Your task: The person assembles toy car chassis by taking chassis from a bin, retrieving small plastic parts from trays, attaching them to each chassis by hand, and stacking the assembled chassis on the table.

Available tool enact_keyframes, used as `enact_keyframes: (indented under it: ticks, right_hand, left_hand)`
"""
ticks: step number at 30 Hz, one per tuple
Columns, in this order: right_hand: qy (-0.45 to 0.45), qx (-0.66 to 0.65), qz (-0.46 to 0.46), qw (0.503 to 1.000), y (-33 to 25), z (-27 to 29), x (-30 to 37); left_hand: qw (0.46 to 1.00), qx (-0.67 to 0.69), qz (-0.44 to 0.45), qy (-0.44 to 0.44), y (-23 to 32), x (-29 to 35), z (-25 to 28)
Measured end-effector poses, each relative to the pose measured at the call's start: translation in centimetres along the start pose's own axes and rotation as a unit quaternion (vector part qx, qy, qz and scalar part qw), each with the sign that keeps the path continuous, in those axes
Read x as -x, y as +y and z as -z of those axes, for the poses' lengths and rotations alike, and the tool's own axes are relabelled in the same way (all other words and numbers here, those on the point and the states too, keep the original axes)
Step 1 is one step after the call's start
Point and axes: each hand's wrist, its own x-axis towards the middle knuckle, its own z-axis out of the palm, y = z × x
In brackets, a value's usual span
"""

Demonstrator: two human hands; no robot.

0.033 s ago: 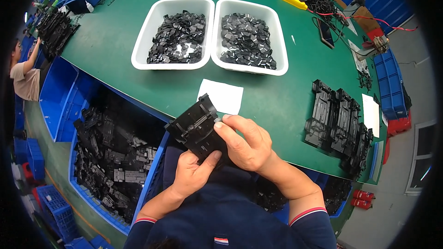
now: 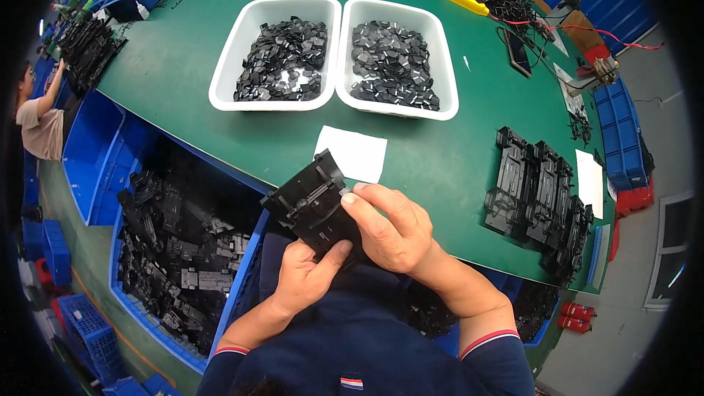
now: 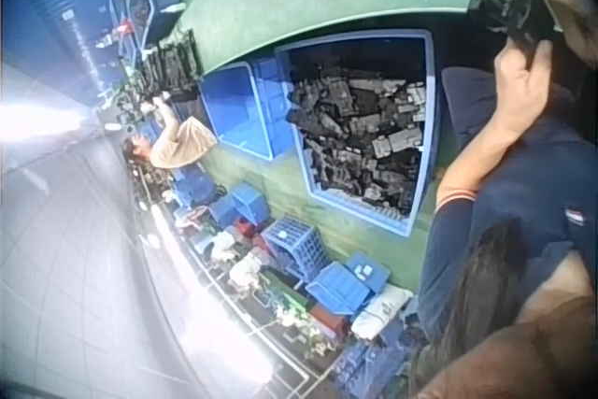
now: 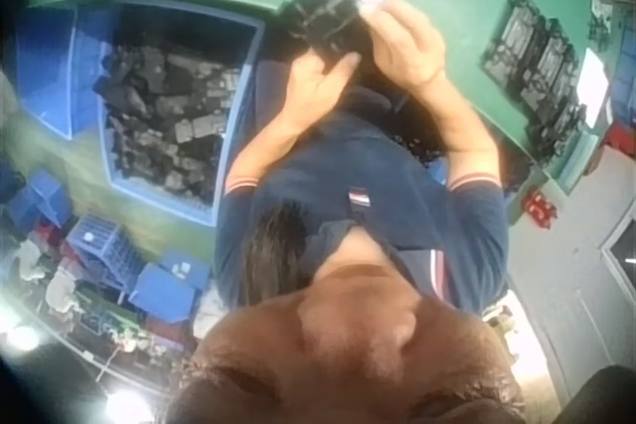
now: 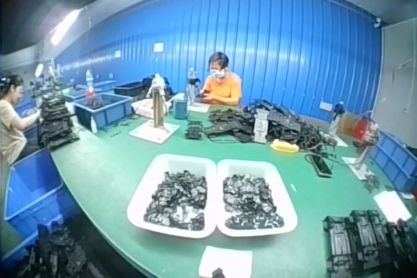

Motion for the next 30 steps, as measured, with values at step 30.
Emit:
enact_keyframes:
  ticks: [30]
  right_hand:
    - [-0.052,0.004,-0.004,0.999,0.26,-0.36,0.05]
  left_hand:
    - [1.000,0.016,0.015,-0.019,-0.08,0.09,0.22]
